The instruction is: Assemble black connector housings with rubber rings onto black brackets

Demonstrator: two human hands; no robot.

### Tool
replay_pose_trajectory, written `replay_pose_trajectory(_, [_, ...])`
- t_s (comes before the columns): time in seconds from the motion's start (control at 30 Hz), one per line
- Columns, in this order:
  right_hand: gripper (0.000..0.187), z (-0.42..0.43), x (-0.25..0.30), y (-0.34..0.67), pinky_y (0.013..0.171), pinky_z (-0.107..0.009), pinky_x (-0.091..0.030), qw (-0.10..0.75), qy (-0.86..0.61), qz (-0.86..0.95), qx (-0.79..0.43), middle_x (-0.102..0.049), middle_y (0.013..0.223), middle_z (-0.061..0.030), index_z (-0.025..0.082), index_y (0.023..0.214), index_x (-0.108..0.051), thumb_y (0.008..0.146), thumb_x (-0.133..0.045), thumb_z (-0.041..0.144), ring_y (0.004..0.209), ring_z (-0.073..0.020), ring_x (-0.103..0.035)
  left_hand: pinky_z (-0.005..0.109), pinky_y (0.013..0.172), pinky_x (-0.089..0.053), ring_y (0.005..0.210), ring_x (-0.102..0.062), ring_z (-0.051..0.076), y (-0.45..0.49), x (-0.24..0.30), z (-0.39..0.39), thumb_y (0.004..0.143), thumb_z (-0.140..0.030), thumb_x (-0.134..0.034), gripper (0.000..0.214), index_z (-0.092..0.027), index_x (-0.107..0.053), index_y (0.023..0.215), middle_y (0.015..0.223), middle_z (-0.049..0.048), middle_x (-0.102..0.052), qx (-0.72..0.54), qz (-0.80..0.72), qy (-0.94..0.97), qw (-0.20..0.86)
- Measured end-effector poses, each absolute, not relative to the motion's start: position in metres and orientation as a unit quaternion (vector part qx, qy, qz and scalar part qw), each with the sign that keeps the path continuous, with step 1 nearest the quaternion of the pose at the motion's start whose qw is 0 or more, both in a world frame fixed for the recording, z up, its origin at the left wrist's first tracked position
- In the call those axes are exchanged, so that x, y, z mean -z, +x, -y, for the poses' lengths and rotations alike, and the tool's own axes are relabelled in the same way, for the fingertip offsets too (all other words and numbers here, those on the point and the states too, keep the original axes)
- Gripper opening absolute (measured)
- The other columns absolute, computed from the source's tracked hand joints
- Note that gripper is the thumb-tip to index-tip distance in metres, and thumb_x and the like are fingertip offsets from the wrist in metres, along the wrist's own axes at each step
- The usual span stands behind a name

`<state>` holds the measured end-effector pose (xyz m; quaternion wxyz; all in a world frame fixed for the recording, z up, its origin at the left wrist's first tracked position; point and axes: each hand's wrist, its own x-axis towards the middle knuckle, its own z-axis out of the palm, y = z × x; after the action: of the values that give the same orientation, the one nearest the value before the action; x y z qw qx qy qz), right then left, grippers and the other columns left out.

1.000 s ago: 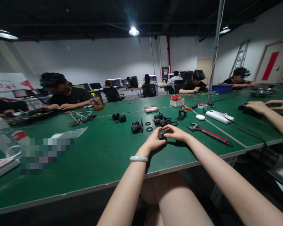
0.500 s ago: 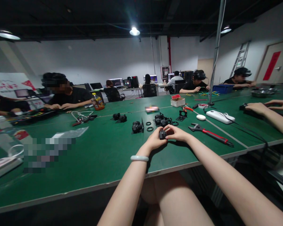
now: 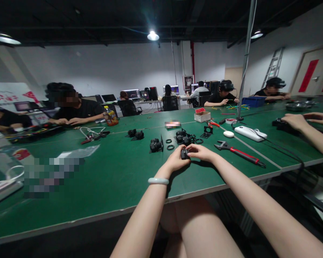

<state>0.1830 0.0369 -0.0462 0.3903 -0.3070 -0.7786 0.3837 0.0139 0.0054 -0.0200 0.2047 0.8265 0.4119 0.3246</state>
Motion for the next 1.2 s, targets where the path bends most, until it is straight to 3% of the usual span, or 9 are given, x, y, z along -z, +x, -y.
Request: replay_pose_trajectory(1.2, [0.028,-0.0406,0.0476,0.1814,0.077,-0.030,-0.040,0.371,-0.347,0.798,-0.325,-0.060,0.091,-0.0040,0.017,0.094,-0.057,0.074,-0.050,0.035,0.083,-0.0172,-0.054,0.030,0.082,-0.040,0.092,-0.051,0.019,0.0095,0.0274,-0.0117,0.056,-0.027,-0.062,0.063,-0.018,-0.038,0.114,0.107,0.0059,-0.050,-0.324,-0.419,0.824,0.201])
